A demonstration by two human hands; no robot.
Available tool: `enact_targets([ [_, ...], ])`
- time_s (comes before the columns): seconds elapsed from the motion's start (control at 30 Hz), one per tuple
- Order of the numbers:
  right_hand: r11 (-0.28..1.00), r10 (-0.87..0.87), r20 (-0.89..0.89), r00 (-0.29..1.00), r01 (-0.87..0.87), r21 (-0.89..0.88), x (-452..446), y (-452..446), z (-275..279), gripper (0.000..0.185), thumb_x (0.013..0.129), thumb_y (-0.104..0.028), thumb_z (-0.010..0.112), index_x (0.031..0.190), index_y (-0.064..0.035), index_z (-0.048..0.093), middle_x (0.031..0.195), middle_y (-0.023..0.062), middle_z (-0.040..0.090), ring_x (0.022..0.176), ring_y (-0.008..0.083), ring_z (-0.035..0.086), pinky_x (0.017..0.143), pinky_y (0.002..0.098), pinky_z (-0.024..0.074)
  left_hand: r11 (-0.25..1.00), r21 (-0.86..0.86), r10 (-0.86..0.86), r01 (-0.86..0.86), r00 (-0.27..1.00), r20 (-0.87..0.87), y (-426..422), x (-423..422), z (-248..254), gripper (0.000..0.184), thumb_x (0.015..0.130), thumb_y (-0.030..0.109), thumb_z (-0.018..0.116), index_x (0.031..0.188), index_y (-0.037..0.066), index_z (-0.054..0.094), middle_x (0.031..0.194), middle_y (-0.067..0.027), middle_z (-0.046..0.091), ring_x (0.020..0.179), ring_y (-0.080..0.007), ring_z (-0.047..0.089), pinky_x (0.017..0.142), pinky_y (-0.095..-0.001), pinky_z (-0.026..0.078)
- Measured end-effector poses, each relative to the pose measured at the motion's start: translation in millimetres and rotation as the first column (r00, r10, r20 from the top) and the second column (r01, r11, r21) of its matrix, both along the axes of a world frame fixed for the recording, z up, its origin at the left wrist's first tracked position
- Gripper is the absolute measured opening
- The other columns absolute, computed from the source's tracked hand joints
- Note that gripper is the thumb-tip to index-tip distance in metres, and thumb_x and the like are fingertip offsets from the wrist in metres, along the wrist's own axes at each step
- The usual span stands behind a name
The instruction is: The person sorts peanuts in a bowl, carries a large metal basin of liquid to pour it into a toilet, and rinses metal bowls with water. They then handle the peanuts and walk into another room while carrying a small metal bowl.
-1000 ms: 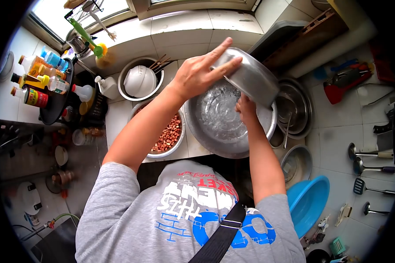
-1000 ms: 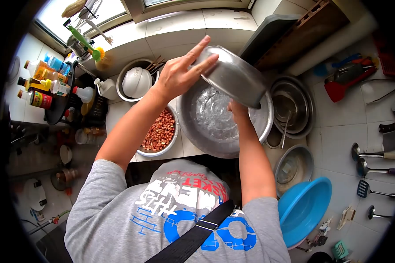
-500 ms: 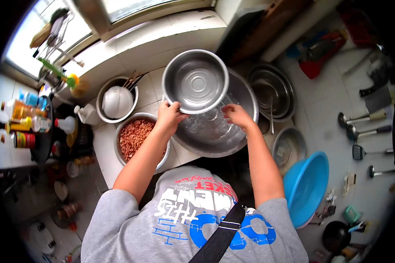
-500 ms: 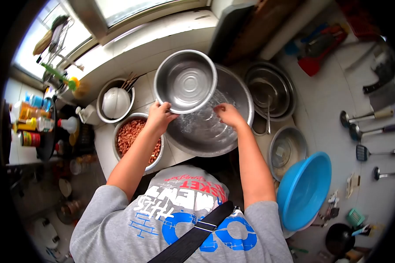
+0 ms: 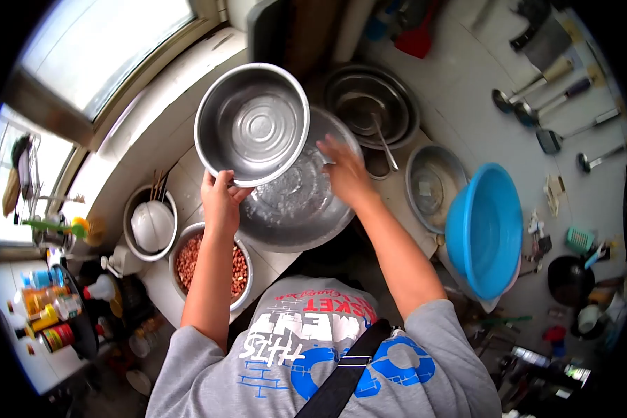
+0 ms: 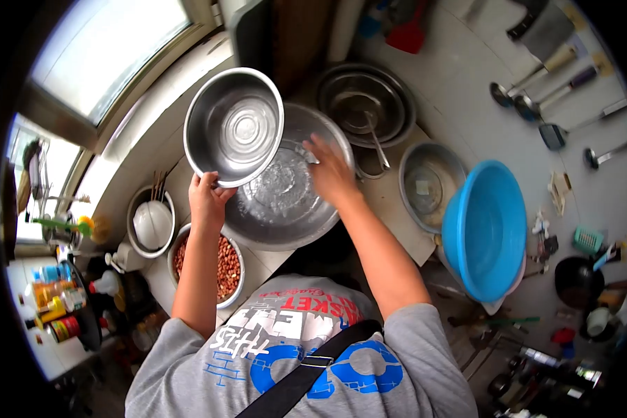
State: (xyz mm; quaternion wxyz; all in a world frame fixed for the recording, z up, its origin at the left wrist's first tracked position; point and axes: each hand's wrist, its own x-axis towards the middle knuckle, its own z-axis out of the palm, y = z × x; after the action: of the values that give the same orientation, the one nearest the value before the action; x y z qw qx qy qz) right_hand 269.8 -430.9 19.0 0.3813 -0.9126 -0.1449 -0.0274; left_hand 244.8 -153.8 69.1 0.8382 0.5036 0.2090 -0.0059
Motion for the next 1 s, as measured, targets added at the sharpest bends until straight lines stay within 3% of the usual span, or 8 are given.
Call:
enact_targets([
  [0.03, 0.974, 0.003, 0.278, 0.96, 0.06, -0.217, -20.2, 2.3, -2.2, 0.021, 0.082, -0.015, 0.065, 0.097, -0.0003, 0.07, 0.12, 0.0198, 0.064, 0.115, 0.0335, 0.06, 0.097, 0.0427, 0.0486, 1.0, 0.002, -0.031, 0.03, 1.0, 0.003, -6.9, -1.1, 0.4, 0.025, 0.087, 0.006, 0.051, 0.112, 0.002, 0.048, 0.093, -0.0111, 0.061, 0.072, -0.0234, 0.07, 0.064, -0.0354, 0.06],
  [0.07, 0.989, -0.13, 0.096, 0.987, 0.123, 0.077, -32.6, 2.5, 7.6, 0.022, 0.08, -0.016, 0.066, 0.092, 0.0025, 0.071, 0.115, 0.0221, 0.066, 0.113, 0.0355, 0.061, 0.097, 0.0426, 0.049, 0.998, 0.004, -0.058, 0.058, 0.998, 0.01, -13.6, -1.4, 0.4, 0.025, 0.087, 0.006, 0.051, 0.112, 0.002, 0.048, 0.094, -0.0111, 0.061, 0.072, -0.0233, 0.07, 0.064, -0.0353, 0.06],
  [0.1, 0.994, -0.092, 0.135, 0.987, 0.083, 0.069, -44.1, -9.4, 14.8, 0.025, 0.079, -0.015, 0.067, 0.097, 0.0015, 0.07, 0.107, 0.0217, 0.068, 0.107, 0.036, 0.063, 0.095, 0.0419, 0.0491, 0.997, 0.011, -0.081, 0.081, 0.997, -0.007, -22.2, -3.4, 0.9, 0.026, 0.088, 0.008, 0.053, 0.113, 0.002, 0.048, 0.091, -0.0086, 0.059, 0.07, -0.0221, 0.069, 0.064, -0.0349, 0.06],
  [0.2, 0.974, -0.196, -0.354, 0.915, 0.225, 0.042, -89.9, -52.6, 18.7, 0.031, 0.082, -0.019, 0.07, 0.105, 0.0014, 0.067, 0.099, 0.021, 0.069, 0.094, 0.0358, 0.067, 0.085, 0.0405, 0.0523, 0.978, 0.033, -0.207, 0.207, 0.978, 0.026, -48.1, -4.8, -5.9, 0.028, 0.088, 0.008, 0.055, 0.114, 0.001, 0.048, 0.086, -0.0057, 0.054, 0.066, -0.0198, 0.067, 0.062, -0.0326, 0.062],
  [0.37, 0.916, -0.356, -0.489, 0.796, 0.401, -0.014, -187.9, -129.7, -2.3, 0.035, 0.087, -0.025, 0.07, 0.109, 0.0009, 0.066, 0.104, 0.0175, 0.07, 0.096, 0.031, 0.068, 0.084, 0.0385, 0.0536, 0.889, 0.049, -0.458, 0.455, 0.886, 0.075, -128.7, -9.8, 10.9, 0.029, 0.09, 0.009, 0.055, 0.117, -0.003, 0.05, 0.093, -0.0107, 0.062, 0.06, -0.0174, 0.067, 0.057, -0.026, 0.06],
  [0.5, 0.815, -0.489, -0.529, 0.694, 0.58, 0.008, -283.5, -169.2, -15.1, 0.034, 0.088, -0.027, 0.069, 0.108, 0.0007, 0.066, 0.104, 0.0167, 0.07, 0.097, 0.0283, 0.068, 0.085, 0.0372, 0.0532, 0.715, 0.162, -0.699, 0.68, 0.704, 0.125, -218.6, -30.7, 48.5, 0.031, 0.092, 0.016, 0.057, 0.114, -0.006, 0.053, 0.093, -0.0136, 0.063, 0.065, -0.0186, 0.067, 0.067, -0.0298, 0.059],
  [0.73, 0.606, -0.657, -0.532, 0.535, 0.794, 0.051, -440.0, -208.4, -12.0, 0.034, 0.089, -0.03, 0.068, 0.107, -0.0013, 0.067, 0.105, 0.0159, 0.071, 0.097, 0.0286, 0.068, 0.085, 0.0369, 0.0529, 0.382, 0.183, -0.923, 0.906, 0.362, 0.132, -402.6, -103.1, 83.4, 0.037, 0.09, 0.011, 0.055, 0.116, -0.014, 0.046, 0.11, -0.021, 0.056, 0.082, -0.0321, 0.07, 0.079, -0.0357, 0.062],
  [1.0, 0.458, -0.728, -0.533, 0.432, 0.884, 0.092, -581.1, -217.8, -16.9, 0.037, 0.089, -0.034, 0.067, 0.108, -0.002, 0.067, 0.104, 0.0166, 0.071, 0.096, 0.0286, 0.068, 0.083, 0.0371, 0.0526, 0.232, 0.493, -0.948, 0.838, 0.308, -0.076, -529.5, -150.8, 22.6, 0.047, 0.085, 0.003, 0.058, 0.118, -0.023, 0.037, 0.104, -0.0274, 0.06, 0.071, -0.0366, 0.071, 0.055, -0.0356, 0.064],
])
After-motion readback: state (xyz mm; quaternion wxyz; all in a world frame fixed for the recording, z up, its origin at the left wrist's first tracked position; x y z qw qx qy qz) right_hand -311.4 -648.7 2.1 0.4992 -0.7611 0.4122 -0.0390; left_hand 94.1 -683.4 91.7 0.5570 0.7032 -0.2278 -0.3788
